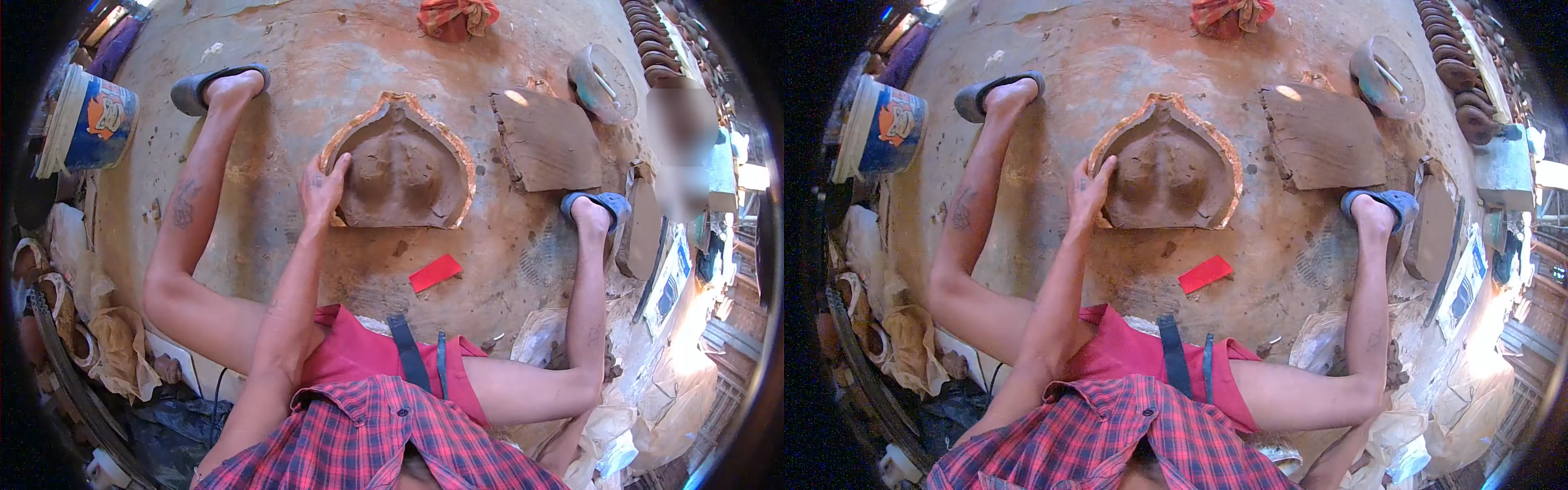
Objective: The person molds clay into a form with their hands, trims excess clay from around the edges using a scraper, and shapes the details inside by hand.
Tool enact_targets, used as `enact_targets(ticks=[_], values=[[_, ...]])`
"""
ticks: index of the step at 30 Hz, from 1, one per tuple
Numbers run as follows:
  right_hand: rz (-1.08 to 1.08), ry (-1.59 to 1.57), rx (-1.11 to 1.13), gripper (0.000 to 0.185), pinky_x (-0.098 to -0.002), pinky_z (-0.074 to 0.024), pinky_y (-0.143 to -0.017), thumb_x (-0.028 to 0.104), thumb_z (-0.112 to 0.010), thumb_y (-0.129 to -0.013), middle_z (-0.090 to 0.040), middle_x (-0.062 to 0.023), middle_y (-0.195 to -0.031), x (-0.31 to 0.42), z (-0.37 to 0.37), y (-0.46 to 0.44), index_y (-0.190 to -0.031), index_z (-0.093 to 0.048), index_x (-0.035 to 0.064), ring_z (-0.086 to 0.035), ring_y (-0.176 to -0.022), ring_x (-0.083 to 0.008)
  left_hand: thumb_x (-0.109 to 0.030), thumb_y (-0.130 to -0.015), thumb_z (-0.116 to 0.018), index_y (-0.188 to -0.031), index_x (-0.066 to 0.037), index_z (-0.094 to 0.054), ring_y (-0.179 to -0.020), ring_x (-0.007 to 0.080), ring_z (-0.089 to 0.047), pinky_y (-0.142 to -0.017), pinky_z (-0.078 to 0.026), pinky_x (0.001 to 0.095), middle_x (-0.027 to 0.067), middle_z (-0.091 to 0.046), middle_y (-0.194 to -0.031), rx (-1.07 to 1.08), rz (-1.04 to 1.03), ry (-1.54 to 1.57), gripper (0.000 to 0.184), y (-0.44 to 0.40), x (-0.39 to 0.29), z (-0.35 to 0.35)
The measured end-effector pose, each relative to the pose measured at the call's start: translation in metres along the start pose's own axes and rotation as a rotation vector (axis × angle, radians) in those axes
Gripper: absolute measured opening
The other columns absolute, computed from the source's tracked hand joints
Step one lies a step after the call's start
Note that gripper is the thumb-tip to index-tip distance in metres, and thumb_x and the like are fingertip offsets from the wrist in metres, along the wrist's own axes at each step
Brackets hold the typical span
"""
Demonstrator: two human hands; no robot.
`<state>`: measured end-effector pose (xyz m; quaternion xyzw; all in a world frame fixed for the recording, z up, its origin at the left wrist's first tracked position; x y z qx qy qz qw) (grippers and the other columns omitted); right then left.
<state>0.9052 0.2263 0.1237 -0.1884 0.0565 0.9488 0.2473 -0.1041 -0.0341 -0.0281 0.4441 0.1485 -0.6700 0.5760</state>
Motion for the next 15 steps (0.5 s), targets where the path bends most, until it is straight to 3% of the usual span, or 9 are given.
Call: enact_targets(ticks=[4,6,9,10,11,12,15], values=[[0.002,0.195,0.020,0.048,-0.0447,-0.0531,-0.098,0.039,-0.057,-0.107,-0.073,-0.0247,-0.122,0.017,0.043,0.026,-0.131,-0.069,-0.0019,-0.071,-0.113,-0.0390,-0.050,-0.089,-0.077,-0.118,-0.005,-0.072,-0.109,0.0394,-0.071,-0.093,-0.053,0.0465,0.0219,-0.075,-0.114,-0.054,-0.097,-0.067,0.054,-0.008,-0.004,0.005],[0.095,0.139,-0.144,0.048,-0.0449,-0.0529,-0.098,0.038,-0.057,-0.107,-0.073,-0.0250,-0.122,0.054,0.094,0.031,-0.131,-0.069,-0.0023,-0.070,-0.113,-0.0395,-0.050,-0.089,-0.077,-0.116,-0.004,-0.072,-0.109,0.0402,-0.071,-0.094,-0.053,0.0476,0.0222,-0.075,-0.113,-0.069,-0.130,-0.076,0.054,-0.010,-0.004,0.004],[0.401,-0.531,-0.394,0.048,-0.0444,-0.0528,-0.099,0.033,-0.060,-0.106,-0.071,-0.0231,-0.130,0.170,0.185,0.084,-0.131,-0.067,-0.0076,-0.070,-0.113,-0.0377,-0.051,-0.088,-0.077,-0.116,-0.004,-0.072,-0.109,0.0399,-0.071,-0.094,-0.053,0.0469,0.0224,-0.075,-0.113,-0.060,-0.123,-0.050,0.055,-0.015,0.003,0.000],[0.489,-0.890,-0.269,0.041,-0.0415,-0.0533,-0.098,0.028,-0.065,-0.104,-0.073,-0.0208,-0.126,0.237,0.213,0.141,-0.130,-0.069,-0.0044,-0.071,-0.110,-0.0318,-0.051,-0.088,-0.077,-0.116,-0.004,-0.072,-0.109,0.0399,-0.071,-0.094,-0.053,0.0469,0.0224,-0.075,-0.113,-0.051,-0.128,-0.049,0.055,-0.016,0.003,-0.001],[0.573,-0.815,-0.308,0.034,-0.0387,-0.0541,-0.095,0.024,-0.066,-0.102,-0.075,-0.0173,-0.116,0.294,0.225,0.192,-0.126,-0.072,-0.0003,-0.072,-0.102,-0.0297,-0.051,-0.088,-0.077,-0.117,-0.004,-0.072,-0.109,0.0391,-0.071,-0.094,-0.053,0.0464,0.0215,-0.075,-0.113,-0.048,-0.119,-0.062,0.056,-0.018,0.004,-0.001],[0.736,-0.703,0.037,0.029,-0.0373,-0.0536,-0.094,0.022,-0.066,-0.101,-0.075,-0.0165,-0.114,0.369,0.224,0.250,-0.120,-0.074,0.0022,-0.071,-0.101,-0.0284,-0.051,-0.088,-0.077,-0.118,-0.003,-0.072,-0.109,0.0383,-0.071,-0.093,-0.053,0.0458,0.0207,-0.075,-0.112,-0.047,-0.109,-0.072,0.056,-0.019,0.004,-0.001],[1.506,-0.548,0.202,0.041,-0.0436,-0.0527,-0.097,0.011,-0.073,-0.084,-0.066,-0.0161,-0.121,0.482,0.137,0.370,-0.125,-0.072,0.0089,-0.062,-0.117,-0.0342,-0.053,-0.088,-0.077,-0.129,-0.006,-0.069,-0.111,0.0349,-0.071,-0.093,-0.053,0.0454,0.0191,-0.075,-0.116,0.032,-0.108,0.056,0.063,-0.016,0.005,-0.004]])
Point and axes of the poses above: each hand's wrist, its own y-axis away from the middle knuckle, its own z-axis out of the back of the hand, x = y × z, the point moved 10 cm from there along -y, towards the middle knuckle
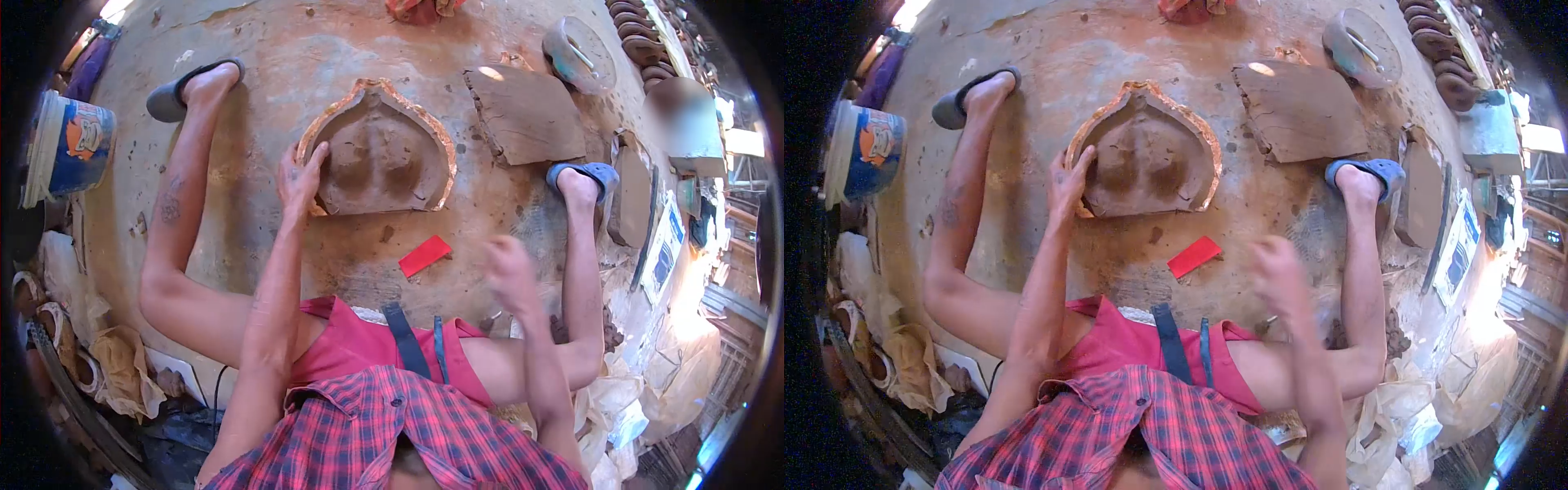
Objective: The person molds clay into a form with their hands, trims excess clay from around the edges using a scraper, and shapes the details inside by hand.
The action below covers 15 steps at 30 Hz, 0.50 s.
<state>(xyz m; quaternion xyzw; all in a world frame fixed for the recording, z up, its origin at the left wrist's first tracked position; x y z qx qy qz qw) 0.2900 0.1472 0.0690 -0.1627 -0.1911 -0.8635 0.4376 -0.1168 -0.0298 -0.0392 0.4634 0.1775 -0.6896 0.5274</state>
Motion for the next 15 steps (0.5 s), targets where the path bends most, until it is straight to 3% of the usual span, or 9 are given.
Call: enact_targets(ticks=[1,4,6,7,9,10,13,14,15], values=[[0.147,-0.080,0.009,0.044,-0.0452,-0.0509,-0.099,0.010,-0.074,-0.084,-0.065,-0.0156,-0.119,0.032,-0.029,-0.016,-0.127,-0.072,0.0144,-0.061,-0.115,-0.0356,-0.053,-0.088,-0.077,-0.129,-0.006,-0.069,-0.111,0.0349,-0.071,-0.093,-0.053,0.0454,0.0191,-0.075,-0.116,0.009,0.018,0.006,0.063,0.007,-0.003,0.003],[0.265,0.115,0.076,0.040,-0.0459,-0.0495,-0.100,0.011,-0.075,-0.083,-0.064,-0.0152,-0.118,0.061,-0.076,-0.044,-0.123,-0.073,0.0178,-0.060,-0.113,-0.0357,-0.048,-0.090,-0.077,-0.143,-0.004,-0.061,-0.119,0.0324,-0.069,-0.099,-0.052,0.0436,0.0199,-0.072,-0.127,-0.042,0.154,-0.009,0.071,0.021,0.004,0.019],[0.224,0.328,0.201,0.037,-0.0458,-0.0483,-0.100,0.011,-0.075,-0.083,-0.065,-0.0141,-0.112,0.054,-0.093,-0.049,-0.119,-0.073,0.0178,-0.061,-0.109,-0.0333,-0.041,-0.093,-0.077,-0.152,0.000,-0.050,-0.127,0.0323,-0.065,-0.107,-0.050,0.0417,0.0235,-0.067,-0.136,0.047,-0.116,0.153,0.077,0.031,-0.013,0.010],[0.233,0.337,0.203,0.037,-0.0458,-0.0483,-0.100,0.011,-0.075,-0.083,-0.065,-0.0141,-0.112,0.053,-0.092,-0.047,-0.119,-0.073,0.0178,-0.061,-0.109,-0.0333,-0.035,-0.094,-0.076,-0.153,0.005,-0.047,-0.131,0.0328,-0.063,-0.112,-0.047,0.0408,0.0251,-0.065,-0.140,0.035,-0.075,0.219,0.077,0.034,-0.010,0.007],[0.200,0.206,0.449,0.033,-0.0454,-0.0515,-0.096,0.004,-0.071,-0.083,-0.069,-0.0133,-0.102,0.038,-0.103,-0.041,-0.114,-0.073,0.0140,-0.066,-0.104,-0.0334,-0.035,-0.094,-0.076,-0.153,0.006,-0.046,-0.133,0.0332,-0.062,-0.113,-0.046,0.0409,0.0258,-0.063,-0.142,-0.041,-0.106,0.200,0.078,0.028,-0.005,-0.002],[0.207,0.215,0.453,0.033,-0.0454,-0.0515,-0.096,0.004,-0.071,-0.083,-0.069,-0.0133,-0.102,0.045,-0.088,-0.048,-0.114,-0.073,0.0140,-0.066,-0.104,-0.0334,-0.036,-0.094,-0.075,-0.154,0.007,-0.045,-0.134,0.0336,-0.061,-0.114,-0.045,0.0410,0.0266,-0.061,-0.144,-0.106,-0.130,0.163,0.079,0.026,-0.006,0.001],[0.098,-0.371,0.041,0.033,-0.0377,-0.0585,-0.072,-0.008,-0.057,-0.088,-0.075,-0.0154,-0.094,0.068,0.008,-0.082,-0.115,-0.073,0.0047,-0.075,-0.084,-0.0268,-0.042,-0.090,-0.079,-0.154,0.009,-0.042,-0.143,0.0345,-0.052,-0.119,-0.040,0.0391,0.0275,-0.055,-0.151,0.064,-0.057,0.217,0.090,0.010,-0.012,-0.003],[0.011,-0.396,-0.049,0.031,-0.0362,-0.0588,-0.071,-0.005,-0.057,-0.092,-0.075,-0.0152,-0.094,0.061,0.024,-0.100,-0.117,-0.072,0.0045,-0.075,-0.082,-0.0239,-0.042,-0.090,-0.079,-0.154,0.009,-0.042,-0.143,0.0345,-0.052,-0.119,-0.040,0.0391,0.0275,-0.055,-0.151,0.065,-0.056,0.223,0.090,0.010,-0.014,-0.002],[-0.072,-0.420,-0.143,0.030,-0.0346,-0.0590,-0.069,-0.003,-0.057,-0.095,-0.075,-0.0150,-0.093,0.054,0.039,-0.119,-0.120,-0.072,0.0043,-0.075,-0.079,-0.0209,-0.047,-0.085,-0.082,-0.158,0.005,-0.039,-0.150,0.0377,-0.042,-0.122,-0.036,0.0455,0.0266,-0.047,-0.157,0.076,-0.122,0.094,0.099,0.009,-0.024,-0.002]])
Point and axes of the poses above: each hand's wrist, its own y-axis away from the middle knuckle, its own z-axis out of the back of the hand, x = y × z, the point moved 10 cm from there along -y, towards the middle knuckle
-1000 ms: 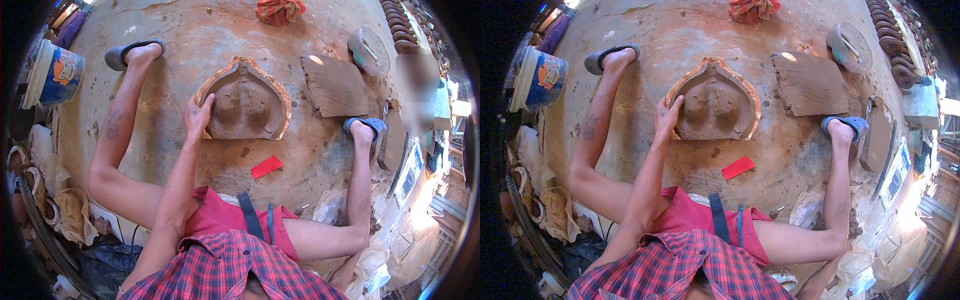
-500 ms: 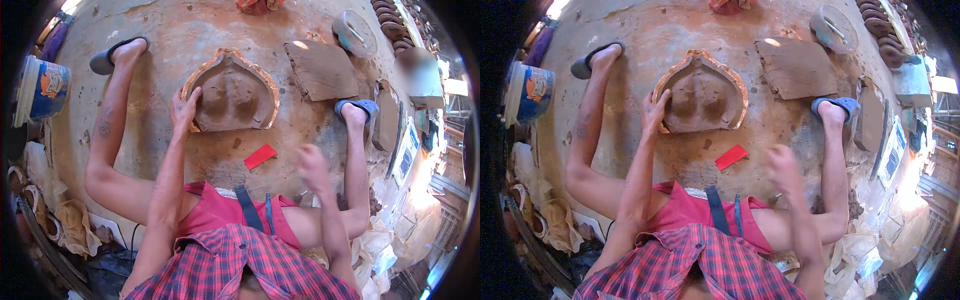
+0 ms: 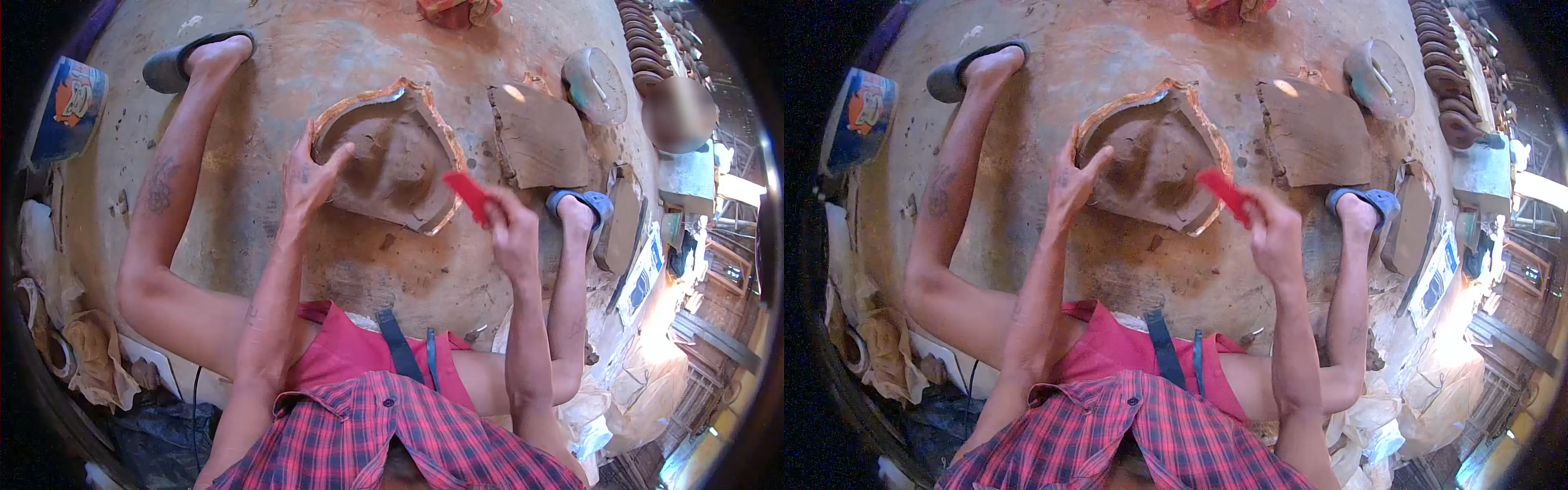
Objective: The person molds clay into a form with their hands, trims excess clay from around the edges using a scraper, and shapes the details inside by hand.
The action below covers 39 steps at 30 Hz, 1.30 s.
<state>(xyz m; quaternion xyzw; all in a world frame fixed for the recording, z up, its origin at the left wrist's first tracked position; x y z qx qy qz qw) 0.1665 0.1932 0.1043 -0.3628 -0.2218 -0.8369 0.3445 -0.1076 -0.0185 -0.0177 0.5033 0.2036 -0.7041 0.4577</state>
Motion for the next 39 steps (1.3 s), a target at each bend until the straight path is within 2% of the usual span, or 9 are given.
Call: enact_targets(ticks=[4,7,12,15,27,30,35,37,39], values=[[-0.108,-0.148,-0.016,0.028,-0.0345,-0.0593,-0.067,0.002,-0.055,-0.100,-0.076,-0.0155,-0.090,-0.007,-0.024,-0.071,-0.123,-0.071,0.0042,-0.075,-0.075,-0.0198,-0.061,-0.064,-0.092,-0.166,-0.012,-0.031,-0.159,0.0475,-0.013,-0.123,-0.021,0.0686,0.0213,-0.023,-0.172,-0.047,-0.325,-0.564,0.128,0.025,-0.076,-0.010],[-0.077,-0.087,0.058,0.030,-0.0340,-0.0582,-0.065,0.004,-0.055,-0.101,-0.077,-0.0147,-0.090,-0.005,-0.055,-0.104,-0.127,-0.070,0.0036,-0.073,-0.071,-0.0177,-0.068,-0.053,-0.093,-0.168,-0.022,-0.025,-0.160,0.0498,-0.004,-0.121,-0.013,0.0752,0.0155,-0.010,-0.176,0.029,-0.470,-0.571,0.142,0.040,-0.091,-0.042],[0.031,0.091,0.092,0.031,-0.0343,-0.0570,-0.065,0.004,-0.057,-0.100,-0.076,-0.0142,-0.087,-0.006,-0.069,-0.126,-0.127,-0.071,0.0032,-0.070,-0.065,-0.0158,-0.071,-0.050,-0.091,-0.168,-0.021,-0.024,-0.159,0.0521,-0.004,-0.120,-0.011,0.0780,0.0167,-0.010,-0.176,0.031,-0.506,-0.576,0.145,0.039,-0.090,-0.067],[-0.056,0.023,0.131,0.034,-0.0380,-0.0567,-0.068,-0.001,-0.059,-0.091,-0.076,-0.0201,-0.084,-0.009,-0.071,-0.127,-0.120,-0.075,0.0039,-0.074,-0.070,-0.0218,-0.063,-0.053,-0.093,-0.169,-0.025,-0.021,-0.159,0.0516,0.000,-0.120,-0.010,0.0777,0.0168,-0.008,-0.176,0.068,-0.489,-0.546,0.142,0.035,-0.086,-0.073],[-0.039,0.146,0.364,0.040,-0.0356,-0.0587,-0.082,-0.004,-0.062,-0.082,-0.078,-0.0221,-0.097,-0.022,-0.089,-0.113,-0.120,-0.075,0.0022,-0.077,-0.092,-0.0237,-0.078,-0.050,-0.086,-0.167,-0.025,-0.029,-0.158,0.0543,-0.007,-0.117,-0.011,0.0810,0.0165,-0.015,-0.175,-0.023,-0.493,-0.538,0.141,0.037,-0.082,-0.068],[0.033,0.156,0.390,0.042,-0.0360,-0.0586,-0.080,-0.008,-0.062,-0.080,-0.077,-0.0224,-0.097,-0.008,-0.091,-0.091,-0.118,-0.075,0.0022,-0.076,-0.087,-0.0235,-0.076,-0.051,-0.086,-0.166,-0.029,-0.032,-0.158,0.0532,-0.006,-0.117,-0.011,0.0811,0.0150,-0.015,-0.176,-0.026,-0.483,-0.520,0.135,0.036,-0.085,-0.065],[-0.011,0.038,0.333,0.039,-0.0371,-0.0583,-0.079,-0.007,-0.063,-0.082,-0.077,-0.0218,-0.096,-0.009,-0.092,-0.059,-0.118,-0.075,0.0015,-0.076,-0.086,-0.0255,-0.047,-0.058,-0.095,-0.161,-0.036,-0.042,-0.162,0.0443,-0.001,-0.119,-0.011,0.0797,0.0135,-0.016,-0.176,0.026,-0.560,-0.465,0.116,0.046,-0.090,-0.070],[0.333,0.121,0.182,0.024,-0.0323,-0.0556,-0.064,-0.003,-0.062,-0.093,-0.075,-0.0135,-0.094,0.023,-0.078,-0.048,-0.114,-0.075,-0.0024,-0.068,-0.073,-0.0109,-0.033,-0.062,-0.095,-0.154,-0.030,-0.052,-0.161,0.0431,-0.010,-0.122,-0.013,0.0744,0.0142,-0.026,-0.172,0.078,-0.647,-0.373,0.101,0.049,-0.098,-0.067],[0.191,-0.009,0.192,0.028,-0.0381,-0.0592,-0.072,-0.003,-0.062,-0.091,-0.077,-0.0204,-0.099,0.017,-0.076,-0.049,-0.117,-0.073,-0.0020,-0.075,-0.076,-0.0226,-0.020,-0.066,-0.095,-0.146,-0.025,-0.061,-0.160,0.0418,-0.018,-0.125,-0.016,0.0692,0.0149,-0.036,-0.169,0.127,-0.733,-0.284,0.086,0.044,-0.104,-0.061]])
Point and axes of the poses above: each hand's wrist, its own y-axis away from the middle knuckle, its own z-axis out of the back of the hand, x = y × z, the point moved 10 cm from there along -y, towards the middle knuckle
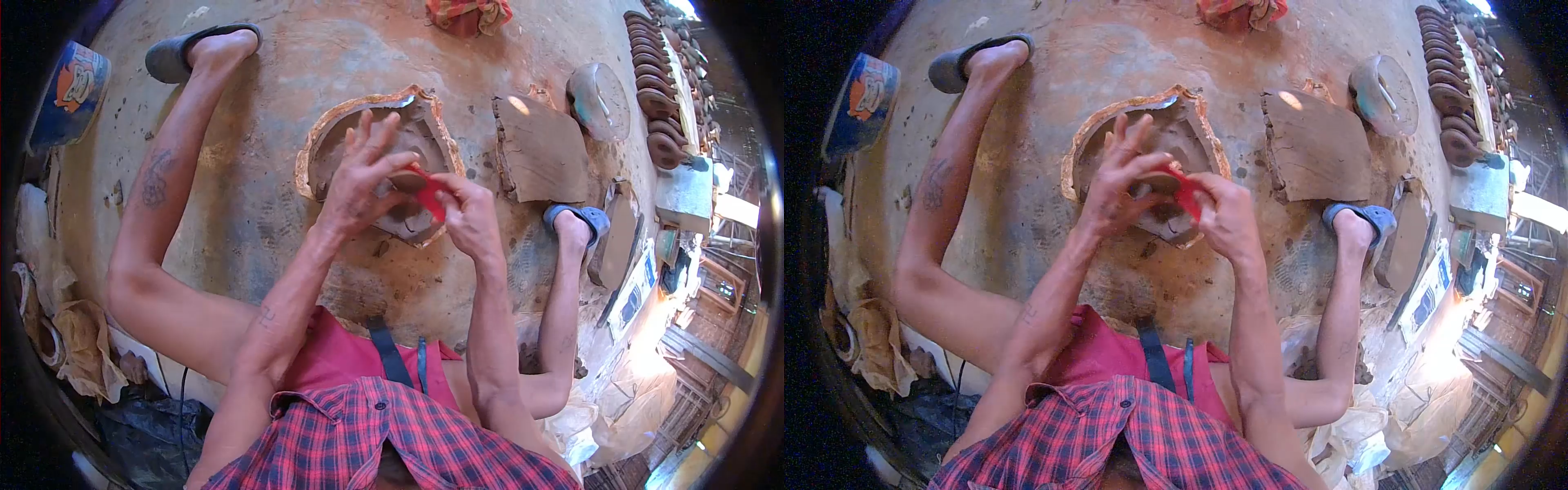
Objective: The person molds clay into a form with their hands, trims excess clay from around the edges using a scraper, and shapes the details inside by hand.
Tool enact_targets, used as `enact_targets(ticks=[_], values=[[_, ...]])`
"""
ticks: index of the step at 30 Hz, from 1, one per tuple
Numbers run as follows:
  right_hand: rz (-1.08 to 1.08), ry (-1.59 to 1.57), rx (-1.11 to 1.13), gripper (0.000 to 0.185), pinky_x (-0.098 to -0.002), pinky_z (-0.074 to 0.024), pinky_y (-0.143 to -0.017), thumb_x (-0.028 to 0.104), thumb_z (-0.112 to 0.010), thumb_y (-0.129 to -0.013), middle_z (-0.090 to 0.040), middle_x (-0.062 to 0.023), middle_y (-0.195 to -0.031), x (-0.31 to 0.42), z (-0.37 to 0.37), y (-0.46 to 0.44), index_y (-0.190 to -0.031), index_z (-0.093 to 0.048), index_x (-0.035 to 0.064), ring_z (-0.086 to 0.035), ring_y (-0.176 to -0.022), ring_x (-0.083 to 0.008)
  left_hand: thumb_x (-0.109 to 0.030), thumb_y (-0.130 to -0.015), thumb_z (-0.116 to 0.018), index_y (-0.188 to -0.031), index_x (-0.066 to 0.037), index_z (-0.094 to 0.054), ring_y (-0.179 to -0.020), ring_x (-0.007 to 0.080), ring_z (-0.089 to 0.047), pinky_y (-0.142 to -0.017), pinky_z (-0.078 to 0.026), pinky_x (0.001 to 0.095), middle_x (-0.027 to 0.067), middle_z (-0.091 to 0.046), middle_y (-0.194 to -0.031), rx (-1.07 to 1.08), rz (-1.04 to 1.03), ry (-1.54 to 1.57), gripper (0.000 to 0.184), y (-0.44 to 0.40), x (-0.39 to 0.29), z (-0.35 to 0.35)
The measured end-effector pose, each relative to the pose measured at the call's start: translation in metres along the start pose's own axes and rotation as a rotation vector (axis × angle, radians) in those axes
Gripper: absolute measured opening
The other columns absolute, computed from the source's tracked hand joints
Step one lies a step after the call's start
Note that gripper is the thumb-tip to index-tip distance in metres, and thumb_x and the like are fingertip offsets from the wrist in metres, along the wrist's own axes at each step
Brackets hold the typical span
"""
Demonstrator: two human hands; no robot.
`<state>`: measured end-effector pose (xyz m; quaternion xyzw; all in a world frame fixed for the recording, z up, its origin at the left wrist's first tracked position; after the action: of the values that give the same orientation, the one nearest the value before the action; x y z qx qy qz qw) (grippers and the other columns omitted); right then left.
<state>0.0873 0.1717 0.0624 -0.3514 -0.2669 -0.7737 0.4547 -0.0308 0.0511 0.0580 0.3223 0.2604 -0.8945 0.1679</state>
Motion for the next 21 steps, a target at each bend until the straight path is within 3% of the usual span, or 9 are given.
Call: enact_targets(ticks=[2,3,4,6,10,11,12,16,21], values=[[-0.276,-0.171,-0.272,0.027,-0.0370,-0.0596,-0.064,0.001,-0.059,-0.098,-0.078,-0.0176,-0.101,-0.019,0.025,0.005,-0.122,-0.070,-0.0022,-0.074,-0.069,-0.0207,-0.004,-0.073,-0.088,-0.125,-0.013,-0.070,-0.152,0.0336,-0.042,-0.126,-0.030,0.0519,0.0161,-0.062,-0.146,-0.201,0.008,0.425,0.057,-0.010,0.017,0.029],[-0.327,-0.197,-0.342,0.028,-0.0353,-0.0593,-0.059,0.004,-0.057,-0.102,-0.078,-0.0158,-0.101,-0.021,0.032,0.002,-0.127,-0.067,-0.0017,-0.074,-0.066,-0.0187,0.005,-0.076,-0.080,-0.121,-0.008,-0.067,-0.128,0.0261,-0.065,-0.113,-0.046,0.0392,0.0114,-0.074,-0.116,-0.347,0.258,0.747,0.049,-0.008,0.036,0.039],[-0.326,-0.200,-0.347,0.028,-0.0353,-0.0593,-0.059,0.004,-0.057,-0.102,-0.078,-0.0158,-0.101,-0.022,0.032,-0.004,-0.127,-0.067,-0.0017,-0.074,-0.066,-0.0187,0.005,-0.076,-0.080,-0.121,-0.008,-0.067,-0.128,0.0261,-0.065,-0.113,-0.046,0.0392,0.0114,-0.074,-0.116,-0.344,0.253,0.746,0.049,-0.011,0.038,0.049],[-0.343,-0.176,-0.271,0.031,-0.0344,-0.0595,-0.060,0.003,-0.057,-0.101,-0.078,-0.0171,-0.102,-0.023,0.019,-0.020,-0.130,-0.065,-0.0009,-0.076,-0.069,-0.0202,0.004,-0.073,-0.080,-0.123,-0.009,-0.063,-0.107,0.0212,-0.068,-0.095,-0.055,0.0350,0.0090,-0.072,-0.106,-0.416,0.601,0.782,0.054,0.003,0.086,0.064],[-0.126,0.015,-0.315,0.033,-0.0410,-0.0605,-0.066,0.002,-0.057,-0.096,-0.077,-0.0229,-0.098,0.004,-0.003,-0.064,-0.126,-0.070,0.0035,-0.078,-0.071,-0.0252,0.001,-0.072,-0.078,-0.126,-0.009,-0.057,-0.090,0.0214,-0.065,-0.084,-0.054,0.0358,0.0052,-0.065,-0.096,-0.203,0.560,0.420,0.059,0.003,0.098,0.077],[-0.318,-0.127,-0.239,0.036,-0.0443,-0.0599,-0.071,0.003,-0.059,-0.092,-0.076,-0.0229,-0.094,-0.011,-0.011,-0.064,-0.126,-0.072,0.0068,-0.078,-0.074,-0.0298,-0.002,-0.070,-0.079,-0.122,-0.008,-0.056,-0.087,0.0218,-0.063,-0.082,-0.053,0.0357,0.0065,-0.063,-0.093,-0.103,0.530,0.339,0.057,0.000,0.095,0.070],[-0.319,-0.126,-0.233,0.036,-0.0443,-0.0599,-0.071,0.003,-0.059,-0.092,-0.076,-0.0229,-0.094,-0.015,-0.016,-0.069,-0.126,-0.072,0.0068,-0.078,-0.074,-0.0298,-0.005,-0.069,-0.079,-0.119,-0.008,-0.055,-0.083,0.0223,-0.061,-0.079,-0.052,0.0356,0.0078,-0.062,-0.090,-0.001,0.501,0.261,0.055,-0.002,0.091,0.061],[-0.337,0.021,-0.157,0.035,-0.0444,-0.0584,-0.074,0.007,-0.065,-0.089,-0.076,-0.0221,-0.095,-0.009,-0.023,-0.084,-0.122,-0.075,0.0072,-0.077,-0.081,-0.0352,-0.018,-0.058,-0.097,-0.111,-0.007,-0.054,-0.087,0.0294,-0.062,-0.080,-0.051,0.0402,0.0141,-0.061,-0.090,0.066,0.343,0.082,0.070,-0.013,0.081,0.045],[-0.267,0.012,-0.114,0.031,-0.0438,-0.0578,-0.077,0.010,-0.071,-0.085,-0.076,-0.0231,-0.097,-0.013,-0.030,-0.092,-0.115,-0.078,0.0060,-0.077,-0.089,-0.0351,-0.025,-0.053,-0.101,-0.109,-0.006,-0.054,-0.096,0.0370,-0.062,-0.083,-0.051,0.0445,0.0154,-0.063,-0.099,0.079,0.308,0.033,0.075,-0.018,0.080,0.038]])
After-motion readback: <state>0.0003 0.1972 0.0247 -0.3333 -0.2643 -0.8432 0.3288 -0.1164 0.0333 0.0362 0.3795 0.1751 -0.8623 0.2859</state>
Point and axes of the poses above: each hand's wrist, its own y-axis away from the middle knuckle, its own z-axis out of the back of the hand, x = y × z, the point moved 10 cm from there along -y, towards the middle knuckle
